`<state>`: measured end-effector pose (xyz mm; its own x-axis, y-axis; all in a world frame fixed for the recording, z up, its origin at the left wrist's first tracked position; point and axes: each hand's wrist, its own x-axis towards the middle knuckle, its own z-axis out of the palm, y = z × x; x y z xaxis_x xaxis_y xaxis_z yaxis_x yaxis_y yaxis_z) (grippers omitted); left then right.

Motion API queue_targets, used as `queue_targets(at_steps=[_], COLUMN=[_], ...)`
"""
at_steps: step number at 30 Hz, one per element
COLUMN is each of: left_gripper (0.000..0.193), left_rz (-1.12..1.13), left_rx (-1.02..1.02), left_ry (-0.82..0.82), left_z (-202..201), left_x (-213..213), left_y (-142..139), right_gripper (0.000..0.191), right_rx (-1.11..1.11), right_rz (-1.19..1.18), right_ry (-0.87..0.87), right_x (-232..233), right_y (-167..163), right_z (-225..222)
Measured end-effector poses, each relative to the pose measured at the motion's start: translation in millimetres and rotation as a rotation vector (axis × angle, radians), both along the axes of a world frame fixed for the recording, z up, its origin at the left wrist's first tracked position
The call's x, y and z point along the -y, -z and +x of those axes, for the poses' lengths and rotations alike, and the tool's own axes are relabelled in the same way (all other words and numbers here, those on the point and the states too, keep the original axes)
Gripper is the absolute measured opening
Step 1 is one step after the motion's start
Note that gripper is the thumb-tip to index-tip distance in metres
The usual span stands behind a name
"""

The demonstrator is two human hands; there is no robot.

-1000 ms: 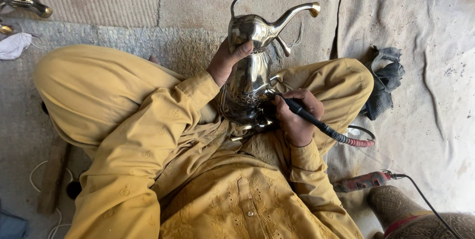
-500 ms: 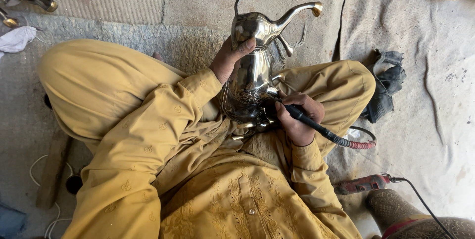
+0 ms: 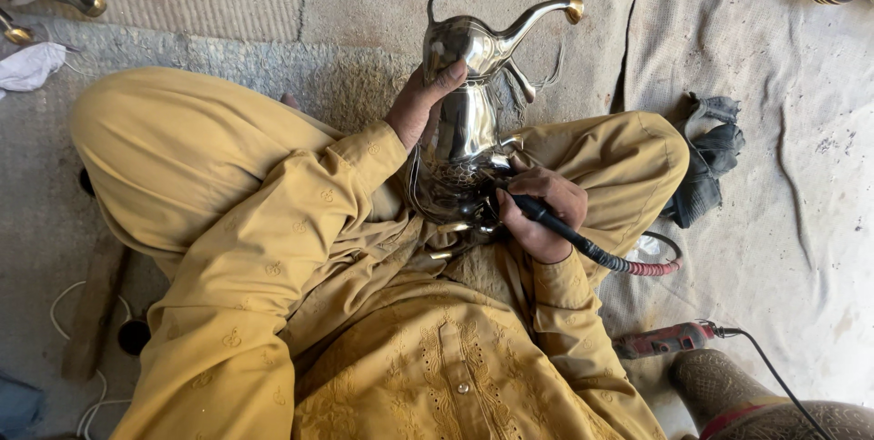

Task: The person sits cross-legged on the floor holding a polished brass bull figurine in their lap and engraves decorative patterns into its surface using a handheld electric engraving tool. They rotate and reposition the figurine repeatedly to reach different areas, and briefly reach toward other finished figurines lying on the cloth beside them before resuming engraving.

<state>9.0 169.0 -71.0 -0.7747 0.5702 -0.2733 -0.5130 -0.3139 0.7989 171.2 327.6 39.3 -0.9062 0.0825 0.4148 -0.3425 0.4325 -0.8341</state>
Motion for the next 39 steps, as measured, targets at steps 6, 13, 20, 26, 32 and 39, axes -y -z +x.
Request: queue_targets(at_steps=[6, 13, 20, 26, 32, 39], left_gripper=[0.071, 0.073, 0.074, 0.074, 0.073, 0.077], left_rz=[-0.029, 0.019, -0.029, -0.007, 0.007, 0.007], left_rx=[0.000, -0.017, -0.004, -0.005, -0.007, -0.004], left_ry=[0.013, -0.011, 0.012, 0.017, 0.012, 0.015], left_z=[-1.0, -1.4, -1.6, -1.6, -0.6, 2.2], left_x=[-0.5, -2.5, -1.2, -3.1, -3.5, -1.6], left_y=[7.7, 10.4, 6.6, 6.4, 8.2, 7.3], right_gripper=[0.014, 0.014, 0.015, 0.016, 0.014, 0.014], right_rx=[0.021, 0.019, 0.036, 0.027, 0.023, 0.054], right_rz=[0.028, 0.081, 0.072, 0.025, 0.029, 0.023], right_ry=[-0.038, -0.018, 0.042, 0.019, 0.022, 0.078], right_x=[-0.9, 0.8, 1.3, -0.8, 0.5, 3.7], right_y=[-5.2, -7.8, -5.8, -2.6, -0.6, 2.2], right_z=[-0.7, -1.7, 0.4, 1.7, 2.8, 6.6])
